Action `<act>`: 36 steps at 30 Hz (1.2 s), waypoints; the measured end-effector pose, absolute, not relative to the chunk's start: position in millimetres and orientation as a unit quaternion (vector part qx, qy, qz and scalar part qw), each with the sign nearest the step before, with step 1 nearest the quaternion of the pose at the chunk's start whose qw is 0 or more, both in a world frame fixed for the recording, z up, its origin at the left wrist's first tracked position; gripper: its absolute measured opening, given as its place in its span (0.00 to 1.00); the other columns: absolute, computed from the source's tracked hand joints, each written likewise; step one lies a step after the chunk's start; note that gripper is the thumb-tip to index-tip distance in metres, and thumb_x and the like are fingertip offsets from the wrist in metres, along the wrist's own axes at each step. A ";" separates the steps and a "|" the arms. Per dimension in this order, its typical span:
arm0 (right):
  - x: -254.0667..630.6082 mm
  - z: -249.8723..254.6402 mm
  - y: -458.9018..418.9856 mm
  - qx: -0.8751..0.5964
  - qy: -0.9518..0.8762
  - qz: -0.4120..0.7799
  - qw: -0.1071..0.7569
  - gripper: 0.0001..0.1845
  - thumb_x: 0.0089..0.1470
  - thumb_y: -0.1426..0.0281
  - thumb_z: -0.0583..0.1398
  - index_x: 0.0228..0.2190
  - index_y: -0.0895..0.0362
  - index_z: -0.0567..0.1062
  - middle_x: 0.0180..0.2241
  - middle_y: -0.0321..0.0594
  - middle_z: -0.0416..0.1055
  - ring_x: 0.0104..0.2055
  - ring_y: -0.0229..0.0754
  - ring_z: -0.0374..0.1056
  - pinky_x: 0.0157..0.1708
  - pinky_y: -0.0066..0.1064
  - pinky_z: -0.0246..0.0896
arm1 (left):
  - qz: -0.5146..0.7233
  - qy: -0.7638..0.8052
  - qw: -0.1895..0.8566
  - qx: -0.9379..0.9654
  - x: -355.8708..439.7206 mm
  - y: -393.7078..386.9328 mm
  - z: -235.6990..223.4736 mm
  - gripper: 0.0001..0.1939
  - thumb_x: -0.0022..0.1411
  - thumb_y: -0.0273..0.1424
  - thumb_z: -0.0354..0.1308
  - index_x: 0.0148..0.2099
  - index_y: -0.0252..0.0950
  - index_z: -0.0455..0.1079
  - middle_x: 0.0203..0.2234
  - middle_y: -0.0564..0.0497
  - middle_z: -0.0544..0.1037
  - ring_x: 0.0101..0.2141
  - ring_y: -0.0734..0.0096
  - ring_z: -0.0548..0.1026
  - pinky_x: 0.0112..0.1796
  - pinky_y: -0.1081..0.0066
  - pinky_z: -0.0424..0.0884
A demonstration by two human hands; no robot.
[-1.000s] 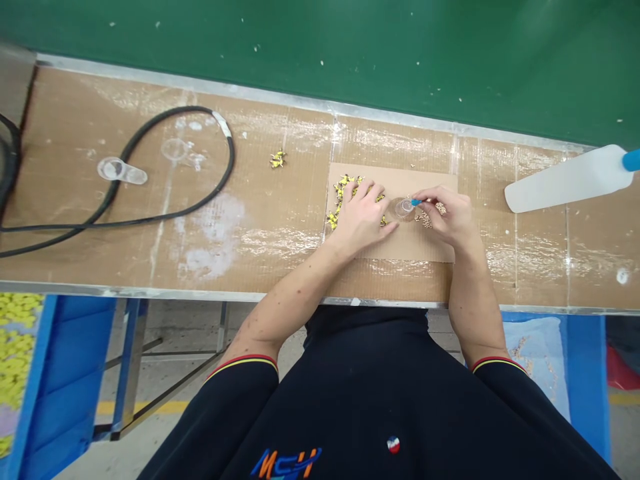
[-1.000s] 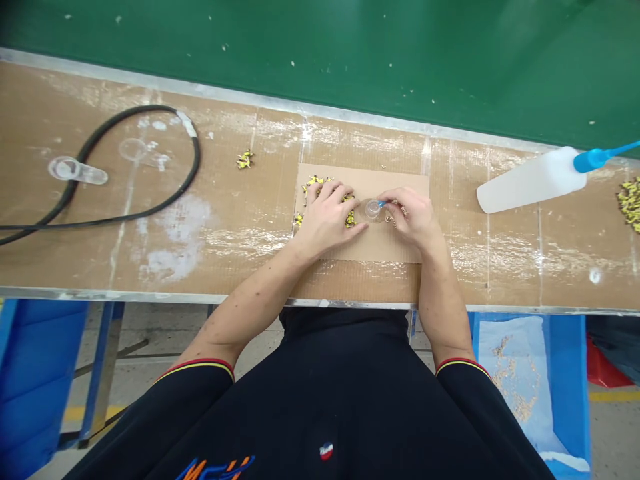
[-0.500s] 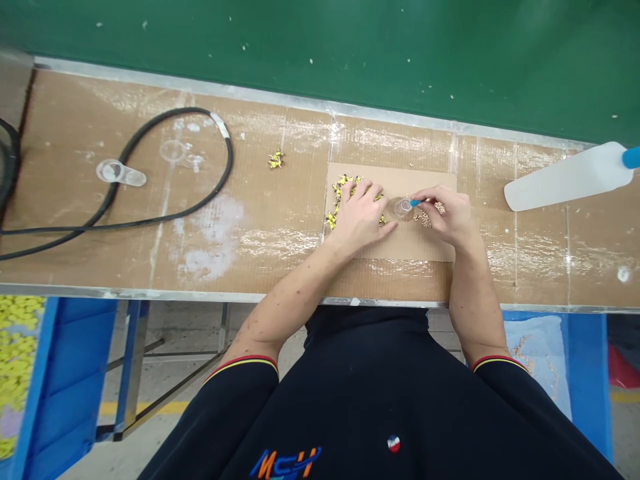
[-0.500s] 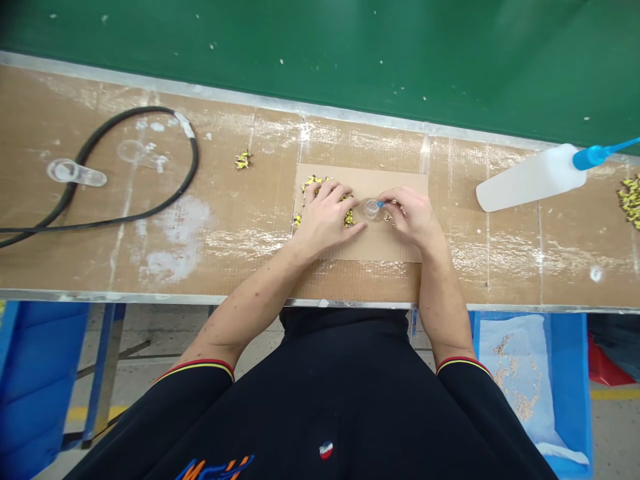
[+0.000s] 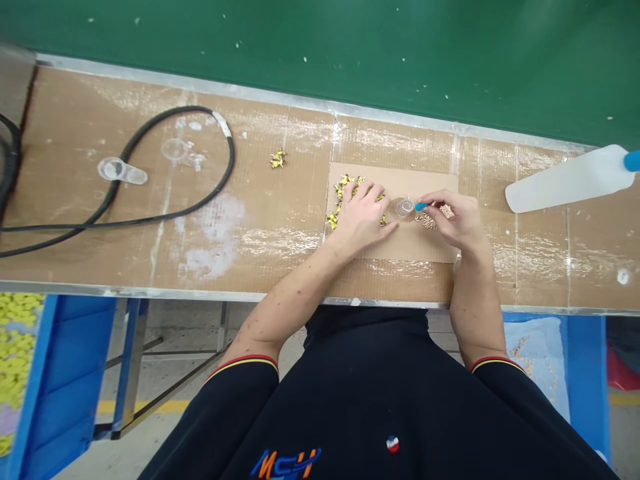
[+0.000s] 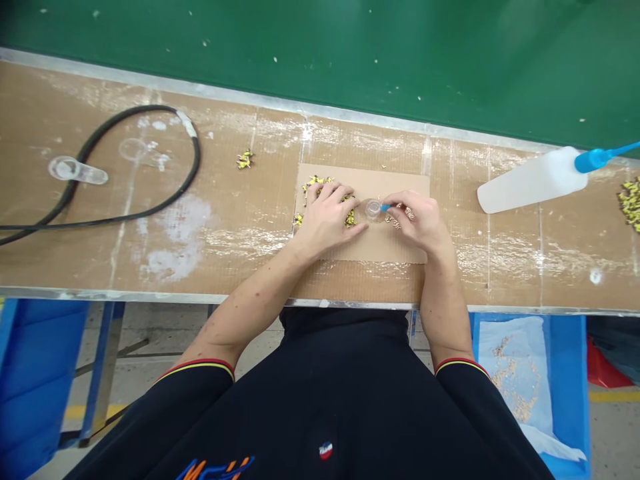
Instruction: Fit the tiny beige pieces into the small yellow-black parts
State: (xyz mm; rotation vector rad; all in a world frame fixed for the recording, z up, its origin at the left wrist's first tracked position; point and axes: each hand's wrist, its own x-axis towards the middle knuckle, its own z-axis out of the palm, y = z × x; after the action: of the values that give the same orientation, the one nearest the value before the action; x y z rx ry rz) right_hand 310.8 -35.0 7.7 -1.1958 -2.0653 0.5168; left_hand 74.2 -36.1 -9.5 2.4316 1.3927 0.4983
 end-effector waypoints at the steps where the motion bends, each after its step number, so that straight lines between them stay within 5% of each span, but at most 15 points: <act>1: 310.8 9.4 -36.6 -0.459 -0.794 0.199 0.344 0.07 0.59 0.72 0.65 0.39 0.49 0.82 0.36 0.35 0.85 0.35 0.43 0.80 0.37 0.37 0.78 | 0.170 0.481 0.148 0.847 73.8 -36.0 -8.7 0.19 0.65 0.43 0.61 0.51 0.36 0.78 0.56 0.38 0.78 0.60 0.42 0.71 0.62 0.39 0.60; 36: 308.2 14.9 -39.7 -0.451 -0.818 0.165 0.316 0.06 0.59 0.71 0.66 0.39 0.51 0.82 0.34 0.37 0.84 0.32 0.43 0.79 0.34 0.35 0.75 | 0.172 0.472 0.152 0.851 72.6 -35.4 -5.7 0.19 0.65 0.42 0.60 0.51 0.34 0.78 0.56 0.37 0.77 0.59 0.43 0.71 0.63 0.40 0.60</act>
State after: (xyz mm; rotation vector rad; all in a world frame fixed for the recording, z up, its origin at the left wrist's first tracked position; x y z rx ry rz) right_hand 308.2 -39.7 14.9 -1.1887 -2.1531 0.4348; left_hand 72.6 -35.4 -5.7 2.4426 1.3529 0.4931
